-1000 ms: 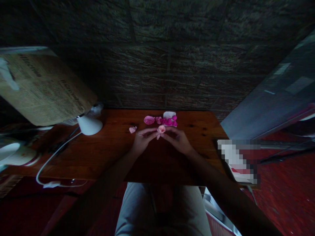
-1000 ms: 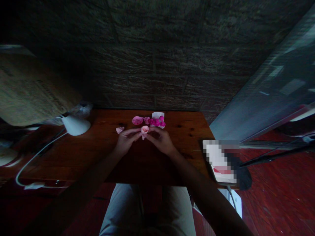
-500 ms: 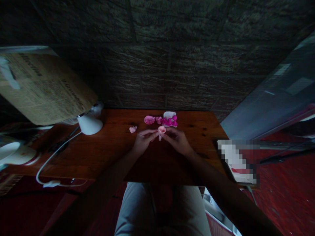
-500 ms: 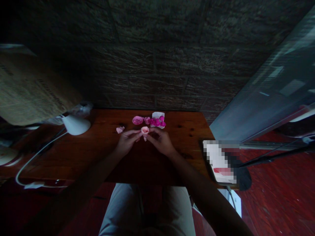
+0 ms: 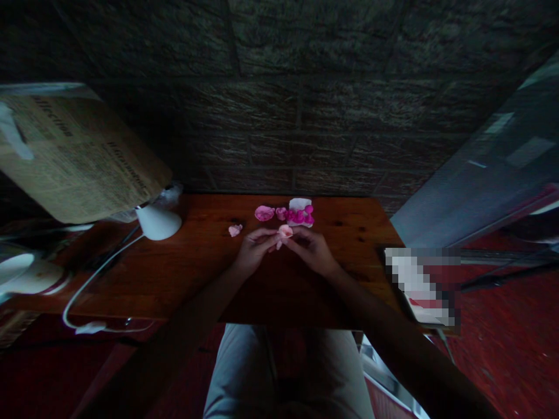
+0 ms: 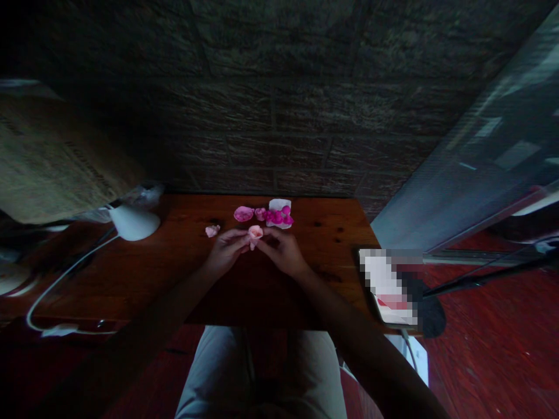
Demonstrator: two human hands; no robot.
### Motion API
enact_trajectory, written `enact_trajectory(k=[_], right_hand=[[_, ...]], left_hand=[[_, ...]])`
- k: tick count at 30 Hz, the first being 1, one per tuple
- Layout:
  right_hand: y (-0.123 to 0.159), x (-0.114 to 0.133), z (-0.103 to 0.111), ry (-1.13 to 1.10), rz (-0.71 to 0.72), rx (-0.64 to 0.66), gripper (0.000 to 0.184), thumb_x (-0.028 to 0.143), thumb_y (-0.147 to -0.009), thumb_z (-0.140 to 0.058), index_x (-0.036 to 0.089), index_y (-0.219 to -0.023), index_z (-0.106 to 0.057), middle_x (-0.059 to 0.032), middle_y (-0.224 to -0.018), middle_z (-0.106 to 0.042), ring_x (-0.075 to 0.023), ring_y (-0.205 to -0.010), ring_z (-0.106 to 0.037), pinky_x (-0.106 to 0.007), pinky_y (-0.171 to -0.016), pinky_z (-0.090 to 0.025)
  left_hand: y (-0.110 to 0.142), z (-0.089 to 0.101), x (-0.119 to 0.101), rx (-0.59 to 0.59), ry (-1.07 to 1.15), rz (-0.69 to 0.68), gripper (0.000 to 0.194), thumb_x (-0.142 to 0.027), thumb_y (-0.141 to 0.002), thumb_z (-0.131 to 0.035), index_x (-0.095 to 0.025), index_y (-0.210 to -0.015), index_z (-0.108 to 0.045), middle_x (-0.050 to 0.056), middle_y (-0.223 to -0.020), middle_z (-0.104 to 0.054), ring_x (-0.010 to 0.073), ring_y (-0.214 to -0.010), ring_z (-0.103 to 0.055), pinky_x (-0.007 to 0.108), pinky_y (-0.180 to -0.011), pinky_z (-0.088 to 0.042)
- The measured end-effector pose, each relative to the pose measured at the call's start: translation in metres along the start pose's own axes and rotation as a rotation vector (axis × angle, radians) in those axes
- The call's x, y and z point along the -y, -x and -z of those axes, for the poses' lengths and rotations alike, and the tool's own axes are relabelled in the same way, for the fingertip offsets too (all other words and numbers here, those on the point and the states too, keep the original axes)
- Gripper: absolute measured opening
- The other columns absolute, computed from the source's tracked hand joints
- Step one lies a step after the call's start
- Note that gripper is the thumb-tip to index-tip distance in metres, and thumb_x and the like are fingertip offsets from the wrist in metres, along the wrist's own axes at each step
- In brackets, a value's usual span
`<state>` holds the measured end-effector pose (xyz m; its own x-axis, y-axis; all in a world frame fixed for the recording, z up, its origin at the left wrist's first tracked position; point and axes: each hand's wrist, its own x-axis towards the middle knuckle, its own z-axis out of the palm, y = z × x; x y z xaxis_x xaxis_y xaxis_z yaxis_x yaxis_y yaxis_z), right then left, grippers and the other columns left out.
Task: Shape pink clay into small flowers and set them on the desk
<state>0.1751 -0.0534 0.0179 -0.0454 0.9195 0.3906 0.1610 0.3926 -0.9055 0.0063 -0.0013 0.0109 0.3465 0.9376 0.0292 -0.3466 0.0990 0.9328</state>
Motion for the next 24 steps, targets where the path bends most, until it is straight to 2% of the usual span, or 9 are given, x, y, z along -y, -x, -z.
enact_trajectory(k=[9, 13, 16, 20, 24], right_hand=[[0.0003, 0.0002, -0.0005, -0.001, -0.005, -0.020, 0.024, 0.043, -0.087, -0.074, 0.024, -0.100, -0.072, -0.0028, -0.092, -0.077, -0.0186, -0.082, -0.071, -0.033, -0.080, -0.057], [0.0002, -0.0007, 0.0003, 0.019, 0.020, -0.068, 0.021, 0.037, -0.088, -0.073, 0.024, -0.103, -0.071, -0.0040, -0.097, -0.078, -0.0182, -0.083, -0.071, -0.033, -0.080, -0.057], [0.0003, -0.0012, 0.0007, 0.019, 0.032, -0.097, 0.021, 0.035, -0.087, -0.074, 0.024, -0.105, -0.070, -0.0041, -0.098, -0.078, -0.0183, -0.084, -0.072, -0.033, -0.080, -0.058], [0.0012, -0.0019, 0.0033, 0.060, 0.025, -0.096, 0.024, 0.036, -0.086, -0.075, 0.024, -0.106, -0.070, -0.0033, -0.095, -0.077, -0.0183, -0.081, -0.071, -0.032, -0.077, -0.058], [0.0021, -0.0027, 0.0077, 0.103, 0.038, -0.059, 0.025, 0.033, -0.086, -0.074, 0.025, -0.110, -0.071, -0.0016, -0.087, -0.074, -0.0174, -0.076, -0.068, -0.031, -0.073, -0.056]], left_hand=[[0.0001, 0.0013, -0.0015, 0.003, -0.031, -0.012, 0.039, -0.040, -0.055, -0.096, -0.016, -0.082, -0.081, 0.002, -0.066, -0.073, 0.0098, -0.057, -0.058, 0.023, -0.055, -0.040], [0.0007, 0.0015, -0.0033, 0.001, -0.125, -0.075, 0.037, -0.037, -0.061, -0.093, -0.018, -0.091, -0.082, 0.004, -0.081, -0.078, 0.0116, -0.064, -0.061, 0.024, -0.058, -0.043], [0.0013, 0.0012, -0.0049, 0.037, -0.185, -0.112, 0.035, -0.038, -0.065, -0.091, -0.019, -0.094, -0.082, 0.006, -0.093, -0.081, 0.0161, -0.076, -0.068, 0.028, -0.067, -0.051], [0.0006, 0.0023, -0.0062, 0.070, -0.215, -0.153, 0.034, -0.038, -0.067, -0.090, -0.019, -0.094, -0.081, 0.008, -0.102, -0.081, 0.0214, -0.094, -0.073, 0.038, -0.091, -0.056], [-0.0004, 0.0065, -0.0059, 0.080, -0.230, -0.166, 0.037, -0.036, -0.066, -0.091, -0.018, -0.096, -0.081, 0.008, -0.104, -0.081, 0.0234, -0.098, -0.074, 0.043, -0.097, -0.057]])
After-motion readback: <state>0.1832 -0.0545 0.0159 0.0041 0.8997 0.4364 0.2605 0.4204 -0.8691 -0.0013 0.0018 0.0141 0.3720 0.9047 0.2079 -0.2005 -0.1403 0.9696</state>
